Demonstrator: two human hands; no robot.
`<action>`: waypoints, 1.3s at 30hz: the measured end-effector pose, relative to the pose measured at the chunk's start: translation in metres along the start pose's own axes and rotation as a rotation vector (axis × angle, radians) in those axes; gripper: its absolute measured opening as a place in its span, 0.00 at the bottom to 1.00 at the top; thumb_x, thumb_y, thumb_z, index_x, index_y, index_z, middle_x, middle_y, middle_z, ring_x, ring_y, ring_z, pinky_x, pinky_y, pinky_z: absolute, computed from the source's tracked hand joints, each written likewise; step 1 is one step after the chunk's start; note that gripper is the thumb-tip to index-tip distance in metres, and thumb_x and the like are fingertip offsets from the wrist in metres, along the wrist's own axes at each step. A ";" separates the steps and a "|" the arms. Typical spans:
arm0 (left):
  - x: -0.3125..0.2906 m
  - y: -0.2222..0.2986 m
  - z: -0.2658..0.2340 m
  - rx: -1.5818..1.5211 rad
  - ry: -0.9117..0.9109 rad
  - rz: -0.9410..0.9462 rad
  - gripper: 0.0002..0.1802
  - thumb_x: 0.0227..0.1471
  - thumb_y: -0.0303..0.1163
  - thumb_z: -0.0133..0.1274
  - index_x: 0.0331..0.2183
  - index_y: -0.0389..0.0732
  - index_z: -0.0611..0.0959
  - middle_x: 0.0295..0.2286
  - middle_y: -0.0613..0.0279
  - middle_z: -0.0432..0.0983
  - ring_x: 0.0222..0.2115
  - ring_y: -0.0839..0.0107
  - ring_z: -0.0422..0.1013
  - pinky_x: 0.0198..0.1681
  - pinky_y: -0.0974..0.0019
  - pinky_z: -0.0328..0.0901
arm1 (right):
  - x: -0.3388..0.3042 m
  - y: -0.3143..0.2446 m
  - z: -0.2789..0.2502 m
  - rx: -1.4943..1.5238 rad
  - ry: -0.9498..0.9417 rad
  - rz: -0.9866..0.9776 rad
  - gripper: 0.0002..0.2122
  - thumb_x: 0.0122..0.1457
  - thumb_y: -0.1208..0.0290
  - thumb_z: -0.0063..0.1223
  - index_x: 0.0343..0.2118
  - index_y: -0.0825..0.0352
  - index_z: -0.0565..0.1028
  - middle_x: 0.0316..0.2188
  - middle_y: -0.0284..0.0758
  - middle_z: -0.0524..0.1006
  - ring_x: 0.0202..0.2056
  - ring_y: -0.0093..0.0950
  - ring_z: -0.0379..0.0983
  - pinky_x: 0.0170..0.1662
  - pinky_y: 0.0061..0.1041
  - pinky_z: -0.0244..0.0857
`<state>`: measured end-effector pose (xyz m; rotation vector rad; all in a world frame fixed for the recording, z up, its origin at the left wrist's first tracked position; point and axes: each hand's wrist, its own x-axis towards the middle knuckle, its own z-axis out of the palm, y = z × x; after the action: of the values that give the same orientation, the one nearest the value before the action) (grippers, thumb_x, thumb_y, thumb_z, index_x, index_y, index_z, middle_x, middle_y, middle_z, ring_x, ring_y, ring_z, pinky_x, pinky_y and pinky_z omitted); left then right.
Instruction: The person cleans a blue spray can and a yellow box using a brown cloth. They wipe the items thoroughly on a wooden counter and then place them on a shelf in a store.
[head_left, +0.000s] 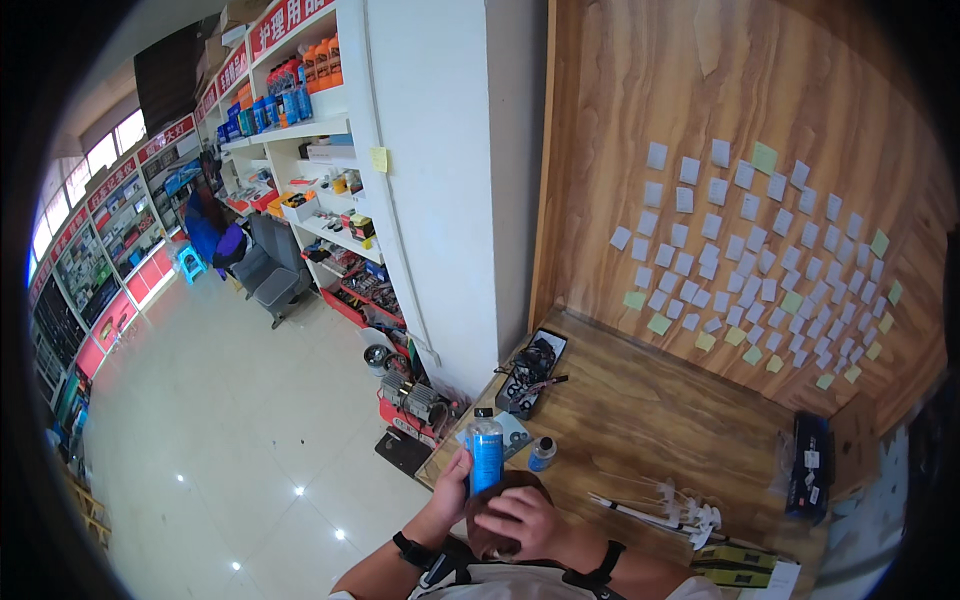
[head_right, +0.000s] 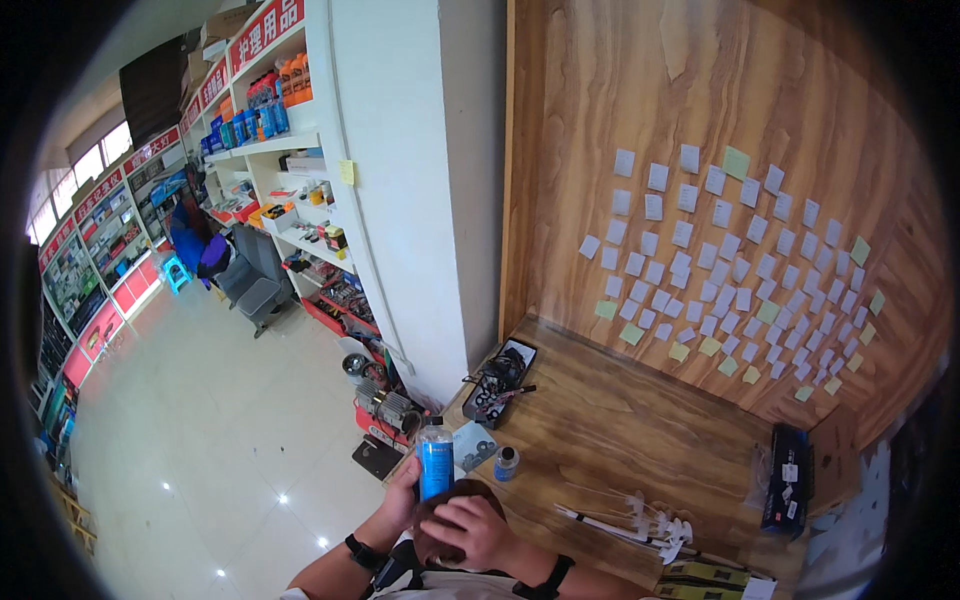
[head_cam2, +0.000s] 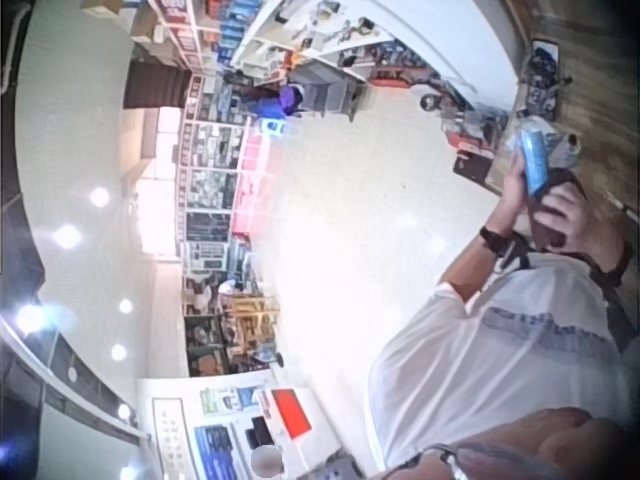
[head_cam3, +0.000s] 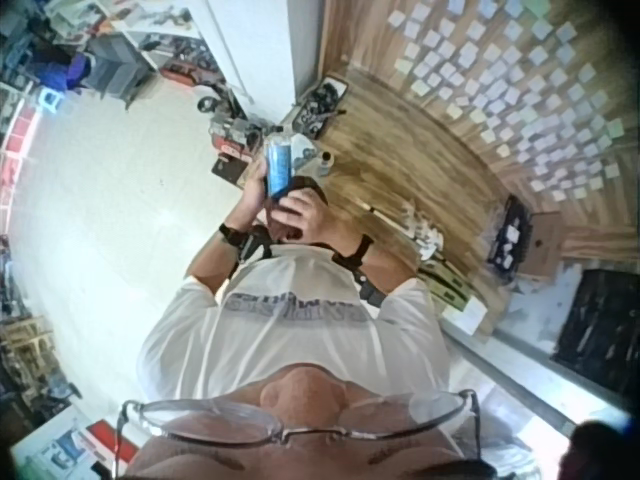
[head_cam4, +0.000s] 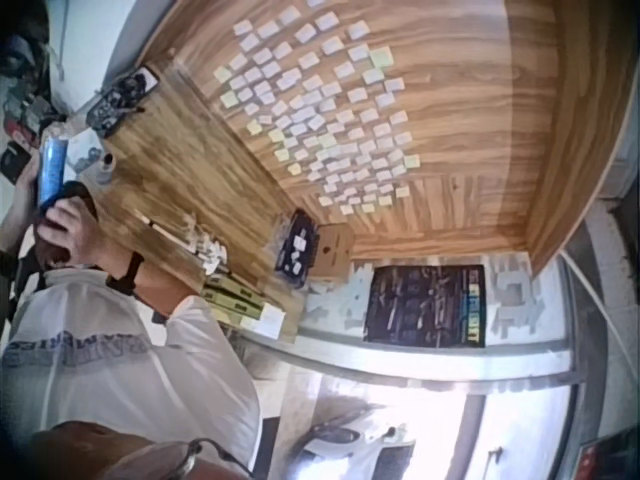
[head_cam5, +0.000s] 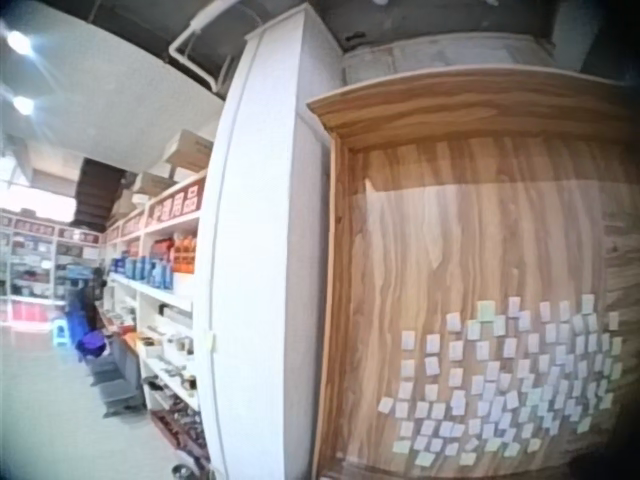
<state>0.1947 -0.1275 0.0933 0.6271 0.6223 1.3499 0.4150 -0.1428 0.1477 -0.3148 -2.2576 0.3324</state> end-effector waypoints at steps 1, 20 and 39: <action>0.001 0.002 -0.003 0.062 0.012 0.014 0.30 0.79 0.48 0.43 0.72 0.43 0.67 0.56 0.56 0.79 0.52 0.62 0.79 0.58 0.54 0.76 | -0.006 -0.002 -0.002 0.026 -0.082 -0.055 0.26 0.53 0.58 0.69 0.57 0.57 0.84 0.53 0.36 0.79 0.53 0.38 0.77 0.55 0.40 0.71; 0.008 -0.002 0.023 -0.126 0.017 -0.234 0.45 0.75 0.69 0.38 0.70 0.40 0.70 0.57 0.46 0.79 0.60 0.50 0.76 0.66 0.47 0.70 | 0.022 0.031 -0.016 0.067 0.032 0.097 0.35 0.45 0.55 0.79 0.59 0.59 0.82 0.54 0.40 0.79 0.54 0.46 0.76 0.60 0.47 0.72; 0.021 0.035 0.062 -0.076 -0.065 -0.214 0.44 0.75 0.67 0.36 0.70 0.39 0.71 0.65 0.48 0.74 0.65 0.55 0.72 0.70 0.49 0.67 | 0.050 0.031 -0.022 -0.079 0.181 0.182 0.39 0.41 0.57 0.84 0.61 0.58 0.80 0.56 0.39 0.76 0.53 0.45 0.76 0.58 0.50 0.73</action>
<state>0.2186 -0.1055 0.1604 0.5255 0.5660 1.1436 0.4028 -0.0947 0.1862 -0.5713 -2.0722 0.2973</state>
